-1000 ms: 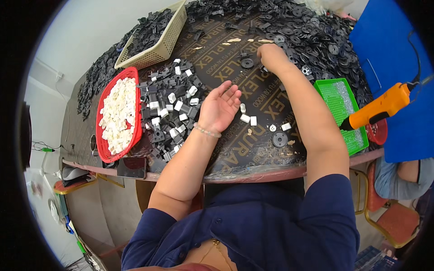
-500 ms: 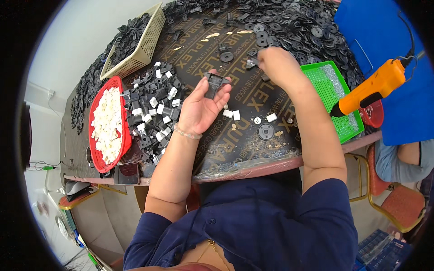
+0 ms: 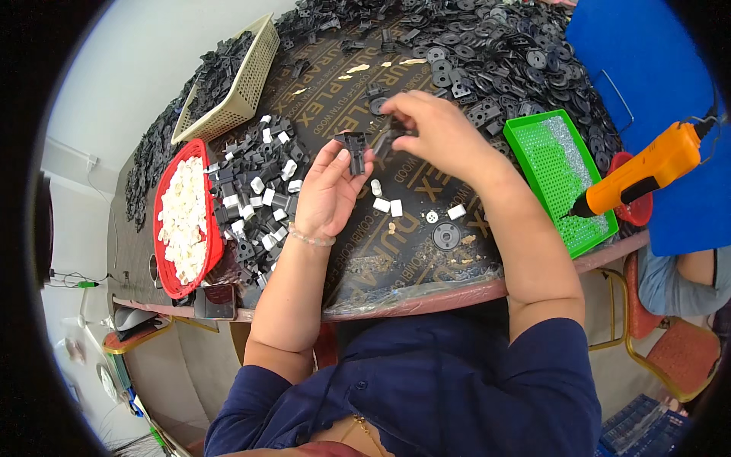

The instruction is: Assembling small black plastic components by inserting white inserts at a workbench.

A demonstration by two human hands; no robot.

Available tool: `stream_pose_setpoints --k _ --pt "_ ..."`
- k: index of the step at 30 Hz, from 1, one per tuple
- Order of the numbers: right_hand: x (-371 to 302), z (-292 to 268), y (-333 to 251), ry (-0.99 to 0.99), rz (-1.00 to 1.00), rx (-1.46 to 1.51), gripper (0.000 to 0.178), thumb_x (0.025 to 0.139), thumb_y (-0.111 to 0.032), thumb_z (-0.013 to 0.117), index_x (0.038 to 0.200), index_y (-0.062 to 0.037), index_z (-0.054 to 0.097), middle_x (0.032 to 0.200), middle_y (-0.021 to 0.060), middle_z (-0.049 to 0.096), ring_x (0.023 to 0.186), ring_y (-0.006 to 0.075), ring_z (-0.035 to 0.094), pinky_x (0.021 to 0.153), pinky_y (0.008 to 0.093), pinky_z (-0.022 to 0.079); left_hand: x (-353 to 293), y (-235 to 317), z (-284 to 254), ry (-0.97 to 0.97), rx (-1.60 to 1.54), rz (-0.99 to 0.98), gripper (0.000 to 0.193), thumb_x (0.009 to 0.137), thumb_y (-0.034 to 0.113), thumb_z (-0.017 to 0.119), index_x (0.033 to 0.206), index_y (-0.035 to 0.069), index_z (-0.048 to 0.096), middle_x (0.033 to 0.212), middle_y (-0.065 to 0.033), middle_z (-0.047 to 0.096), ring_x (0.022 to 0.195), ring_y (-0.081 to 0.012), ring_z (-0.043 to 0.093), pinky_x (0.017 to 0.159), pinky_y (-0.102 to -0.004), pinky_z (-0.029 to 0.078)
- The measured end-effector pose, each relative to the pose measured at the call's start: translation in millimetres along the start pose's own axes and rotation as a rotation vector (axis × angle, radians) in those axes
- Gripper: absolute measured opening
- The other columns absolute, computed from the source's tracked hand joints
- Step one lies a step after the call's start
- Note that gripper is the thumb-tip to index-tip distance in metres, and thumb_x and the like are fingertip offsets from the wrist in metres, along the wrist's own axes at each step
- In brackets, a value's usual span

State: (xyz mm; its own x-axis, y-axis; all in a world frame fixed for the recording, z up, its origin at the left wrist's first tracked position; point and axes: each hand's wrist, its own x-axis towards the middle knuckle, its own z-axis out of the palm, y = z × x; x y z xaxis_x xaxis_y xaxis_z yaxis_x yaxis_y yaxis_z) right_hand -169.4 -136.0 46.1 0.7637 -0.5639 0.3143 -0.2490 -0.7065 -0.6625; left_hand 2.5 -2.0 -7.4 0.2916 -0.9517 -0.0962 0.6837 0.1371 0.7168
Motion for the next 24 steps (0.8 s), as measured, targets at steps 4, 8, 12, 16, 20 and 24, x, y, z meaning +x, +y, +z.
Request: stream_pose_setpoints --k 4,8,12,16,20,24 --pt "-1.8 11.2 -20.0 0.009 -0.129 0.162 0.042 0.071 0.001 0.077 0.111 -0.0002 0.064 0.101 0.0088 0.065 0.091 0.0208 0.064 0.083 0.0322 0.053 -2.2 0.2 0.6 -0.013 0.039 -0.036 0.029 0.098 0.009 0.060 0.126 0.004 0.054 0.112 -0.0090 0.066 0.102 -0.0199 0.066 0.089 -0.0366 0.056" --pt "-1.5 13.9 -17.7 0.027 -0.183 0.159 0.042 0.071 0.002 0.077 0.111 -0.0005 0.064 0.101 0.0091 0.065 0.092 0.0215 0.064 0.083 0.0327 0.053 -2.4 1.8 1.7 -0.015 0.017 -0.066 0.029 0.098 0.010 0.061 0.125 0.003 0.055 0.111 -0.0089 0.066 0.100 -0.0183 0.066 0.087 -0.0366 0.058" --pt "-1.1 12.9 -18.1 0.039 -0.208 0.160 0.040 0.072 0.002 0.076 0.110 -0.0009 0.064 0.101 0.0091 0.065 0.092 0.0221 0.065 0.083 0.0330 0.053 -2.1 4.2 1.9 -0.030 0.009 -0.106 0.029 0.098 0.010 0.062 0.125 0.002 0.056 0.111 -0.0090 0.067 0.098 -0.0177 0.067 0.088 -0.0367 0.058" --pt "-2.1 9.3 -19.6 0.015 -0.193 0.132 0.041 0.072 0.002 0.076 0.111 -0.0014 0.064 0.102 0.0091 0.065 0.094 0.0228 0.065 0.085 0.0331 0.053 -3.1 6.2 1.5 -0.037 0.039 -0.145 0.032 0.097 0.011 0.063 0.126 0.000 0.056 0.112 -0.0096 0.067 0.098 -0.0176 0.067 0.088 -0.0365 0.058" --pt "-2.9 10.2 -18.5 -0.030 -0.165 0.123 0.042 0.071 0.002 0.076 0.111 -0.0013 0.064 0.102 0.0095 0.065 0.095 0.0236 0.065 0.085 0.0332 0.054 -5.7 7.5 4.4 -0.082 0.068 -0.161 0.035 0.097 0.012 0.064 0.127 -0.002 0.055 0.112 -0.0100 0.067 0.096 -0.0184 0.068 0.088 -0.0353 0.058" --pt "-2.5 12.4 -18.4 -0.006 -0.124 0.145 0.041 0.076 -0.001 0.075 0.115 -0.0007 0.064 0.104 0.0090 0.068 0.097 0.0206 0.065 0.087 0.0316 0.053 -7.8 4.9 4.3 -0.095 0.318 -0.036 0.035 0.096 0.007 0.063 0.127 -0.006 0.055 0.113 -0.0109 0.067 0.097 -0.0165 0.067 0.084 -0.0304 0.056"
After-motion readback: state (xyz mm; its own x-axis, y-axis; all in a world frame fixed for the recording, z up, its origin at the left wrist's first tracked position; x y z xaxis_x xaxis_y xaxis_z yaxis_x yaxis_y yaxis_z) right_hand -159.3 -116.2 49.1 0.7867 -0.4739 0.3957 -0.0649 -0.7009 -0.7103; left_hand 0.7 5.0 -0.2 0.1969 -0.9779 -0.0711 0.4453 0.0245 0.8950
